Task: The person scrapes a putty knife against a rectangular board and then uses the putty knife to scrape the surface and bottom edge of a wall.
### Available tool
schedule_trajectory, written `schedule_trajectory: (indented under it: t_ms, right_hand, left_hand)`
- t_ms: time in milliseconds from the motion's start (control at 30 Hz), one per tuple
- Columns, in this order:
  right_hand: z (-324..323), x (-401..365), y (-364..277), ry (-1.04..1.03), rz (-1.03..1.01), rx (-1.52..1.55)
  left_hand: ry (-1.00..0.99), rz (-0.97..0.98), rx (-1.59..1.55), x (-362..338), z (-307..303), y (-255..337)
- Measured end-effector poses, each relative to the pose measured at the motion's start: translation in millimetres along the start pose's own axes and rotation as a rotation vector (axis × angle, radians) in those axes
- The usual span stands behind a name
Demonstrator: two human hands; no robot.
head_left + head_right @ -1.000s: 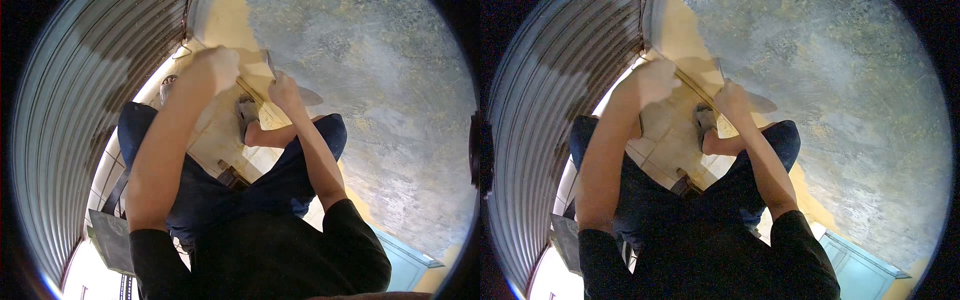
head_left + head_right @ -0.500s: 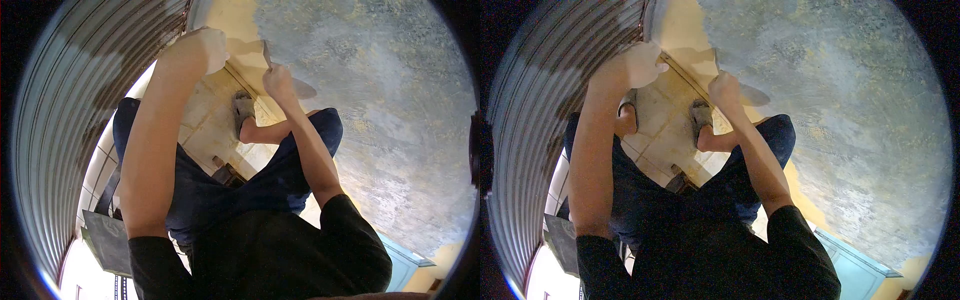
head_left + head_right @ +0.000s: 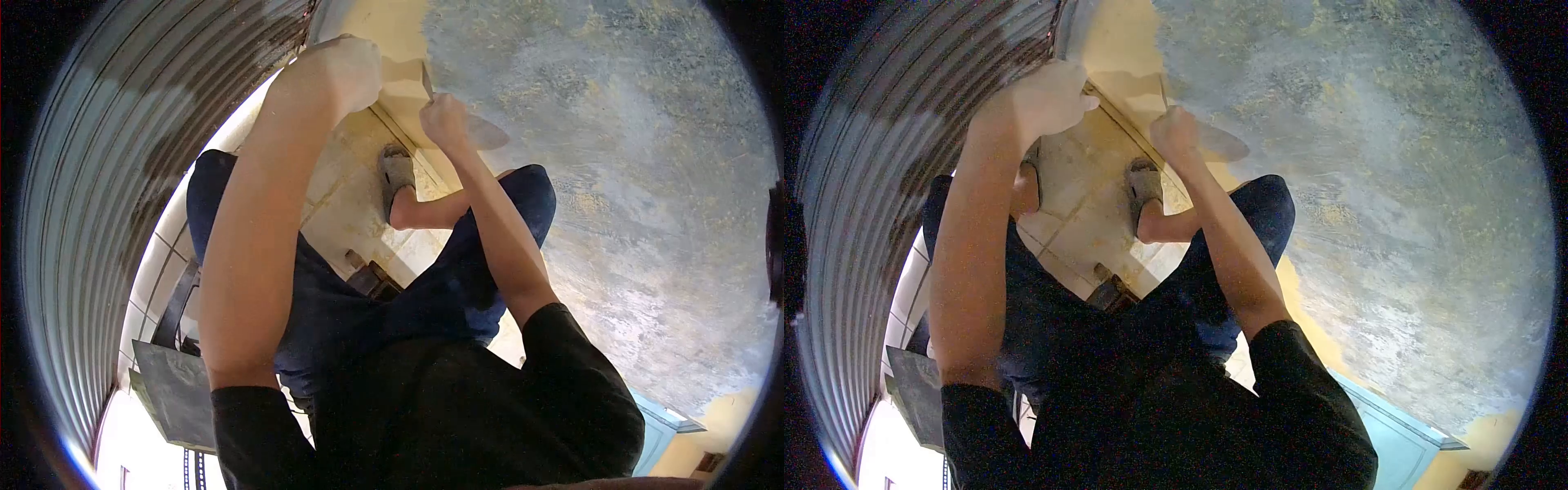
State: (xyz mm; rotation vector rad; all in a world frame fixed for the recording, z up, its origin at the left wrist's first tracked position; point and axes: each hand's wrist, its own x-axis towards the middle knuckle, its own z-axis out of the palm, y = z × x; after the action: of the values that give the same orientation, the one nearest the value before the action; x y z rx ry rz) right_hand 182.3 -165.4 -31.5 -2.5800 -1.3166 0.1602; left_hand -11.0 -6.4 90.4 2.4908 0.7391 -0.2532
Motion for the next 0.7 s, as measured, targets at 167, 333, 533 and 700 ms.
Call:
schedule_trajectory:
  t_ms: [167, 333, 533, 700]
  right_hand:
    - [0.3, -5.9, 8.9, -0.006, 0.043, 0.022]
    - [4.0, -13.3, 5.1, -0.028, 0.041, -0.089]
    - [-7.0, -11.0, 19.3, -0.093, -0.174, -0.179]
    - [12.9, -4.7, 28.4, -0.051, -0.044, -0.126]
  left_hand:
    - [-0.019, -0.031, -0.042, 4.8, 7.2, -7.3]
    - [0.088, -0.007, -0.136, 1.8, 4.7, -1.0]
    - [0.035, 0.032, -0.034, 5.2, 12.0, -0.8]
    - [0.043, -0.014, -0.106, 3.8, 14.0, -4.6]
